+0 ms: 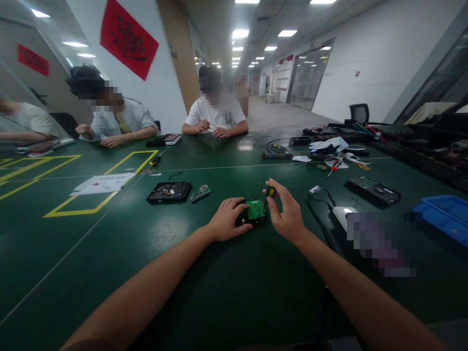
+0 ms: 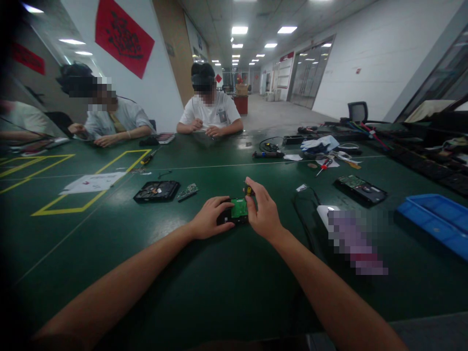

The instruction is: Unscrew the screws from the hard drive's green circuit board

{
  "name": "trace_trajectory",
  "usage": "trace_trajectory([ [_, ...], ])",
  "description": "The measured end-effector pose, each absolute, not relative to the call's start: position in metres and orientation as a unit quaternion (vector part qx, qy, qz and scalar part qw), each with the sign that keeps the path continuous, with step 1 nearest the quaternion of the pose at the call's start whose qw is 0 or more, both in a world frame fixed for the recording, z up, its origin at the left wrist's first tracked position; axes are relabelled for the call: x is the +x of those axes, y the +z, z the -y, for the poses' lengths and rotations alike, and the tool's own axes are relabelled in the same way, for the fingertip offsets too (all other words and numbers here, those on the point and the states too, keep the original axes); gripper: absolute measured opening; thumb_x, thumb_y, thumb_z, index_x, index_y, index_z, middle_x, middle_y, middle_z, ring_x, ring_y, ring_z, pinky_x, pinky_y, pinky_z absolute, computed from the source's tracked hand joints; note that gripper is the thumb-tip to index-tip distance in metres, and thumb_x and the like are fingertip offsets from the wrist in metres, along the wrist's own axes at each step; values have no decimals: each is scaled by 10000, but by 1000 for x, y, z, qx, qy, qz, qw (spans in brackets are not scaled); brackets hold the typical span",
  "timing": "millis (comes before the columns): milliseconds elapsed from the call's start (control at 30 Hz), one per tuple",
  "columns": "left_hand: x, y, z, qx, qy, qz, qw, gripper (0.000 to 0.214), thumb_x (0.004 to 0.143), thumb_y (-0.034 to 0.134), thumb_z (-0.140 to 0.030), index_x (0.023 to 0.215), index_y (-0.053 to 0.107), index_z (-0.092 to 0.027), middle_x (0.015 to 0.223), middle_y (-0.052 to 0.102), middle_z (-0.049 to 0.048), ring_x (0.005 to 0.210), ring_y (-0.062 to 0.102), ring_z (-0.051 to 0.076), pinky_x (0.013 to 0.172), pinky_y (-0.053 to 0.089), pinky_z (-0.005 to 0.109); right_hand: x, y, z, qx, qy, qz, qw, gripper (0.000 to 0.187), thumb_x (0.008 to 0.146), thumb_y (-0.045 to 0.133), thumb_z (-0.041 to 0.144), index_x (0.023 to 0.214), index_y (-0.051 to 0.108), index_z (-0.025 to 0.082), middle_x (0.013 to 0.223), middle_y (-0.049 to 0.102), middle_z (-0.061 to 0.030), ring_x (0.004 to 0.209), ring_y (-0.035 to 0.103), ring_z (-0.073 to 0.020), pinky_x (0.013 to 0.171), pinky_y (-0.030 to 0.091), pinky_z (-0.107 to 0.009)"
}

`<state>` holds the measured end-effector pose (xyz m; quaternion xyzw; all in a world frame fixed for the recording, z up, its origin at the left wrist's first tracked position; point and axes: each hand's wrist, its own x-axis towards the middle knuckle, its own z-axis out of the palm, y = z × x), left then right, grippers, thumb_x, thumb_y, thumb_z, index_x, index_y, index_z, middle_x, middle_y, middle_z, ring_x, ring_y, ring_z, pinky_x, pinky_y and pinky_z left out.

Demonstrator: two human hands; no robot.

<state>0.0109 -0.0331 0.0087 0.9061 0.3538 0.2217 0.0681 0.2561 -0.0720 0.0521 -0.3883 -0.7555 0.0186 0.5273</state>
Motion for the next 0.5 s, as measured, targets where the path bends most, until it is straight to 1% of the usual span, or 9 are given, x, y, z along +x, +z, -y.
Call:
trace_trajectory([
  [100, 11, 9, 33, 906, 221, -355, 65, 689, 880, 696, -610, 1438, 559, -231, 1517, 506, 172, 1410, 469, 373, 1186, 370, 578, 258, 54, 72, -399, -21, 743, 536, 512, 1003, 619, 274, 1497, 491, 319, 1313, 630, -106, 1114, 659, -279, 970, 588, -506],
  [167, 11, 8, 33, 906, 219, -356, 64, 689, 884, 688, -616, 1438, 559, -227, 1520, 503, 171, 1413, 465, 373, 1188, 368, 575, 260, 54, 71, -405, -41, 737, 539, 477, 987, 650, 278, 1450, 539, 307, 1253, 629, -108, 1069, 656, -276, 925, 600, -493],
  [233, 11, 8, 33, 907, 217, -356, 64, 692, 885, 683, -621, 1439, 558, -225, 1519, 502, 171, 1411, 465, 373, 1186, 369, 576, 260, 54, 71, -406, -34, 738, 537, 461, 1002, 618, 262, 1453, 532, 305, 1258, 640, -106, 1059, 661, -271, 924, 601, -494],
  [367, 11, 9, 33, 908, 219, -351, 66, 691, 892, 673, -626, 1443, 553, -226, 1517, 503, 174, 1412, 464, 374, 1183, 370, 579, 258, 53, 72, -401, -1, 751, 525, 498, 1034, 542, 240, 1518, 455, 325, 1333, 657, -90, 1110, 673, -268, 996, 575, -513],
  [500, 10, 9, 33, 908, 217, -353, 65, 688, 893, 675, -619, 1441, 556, -221, 1520, 499, 175, 1415, 462, 374, 1189, 364, 574, 256, 56, 75, -396, -19, 754, 524, 496, 1022, 578, 248, 1502, 477, 320, 1287, 649, -96, 1082, 663, -266, 964, 582, -493],
])
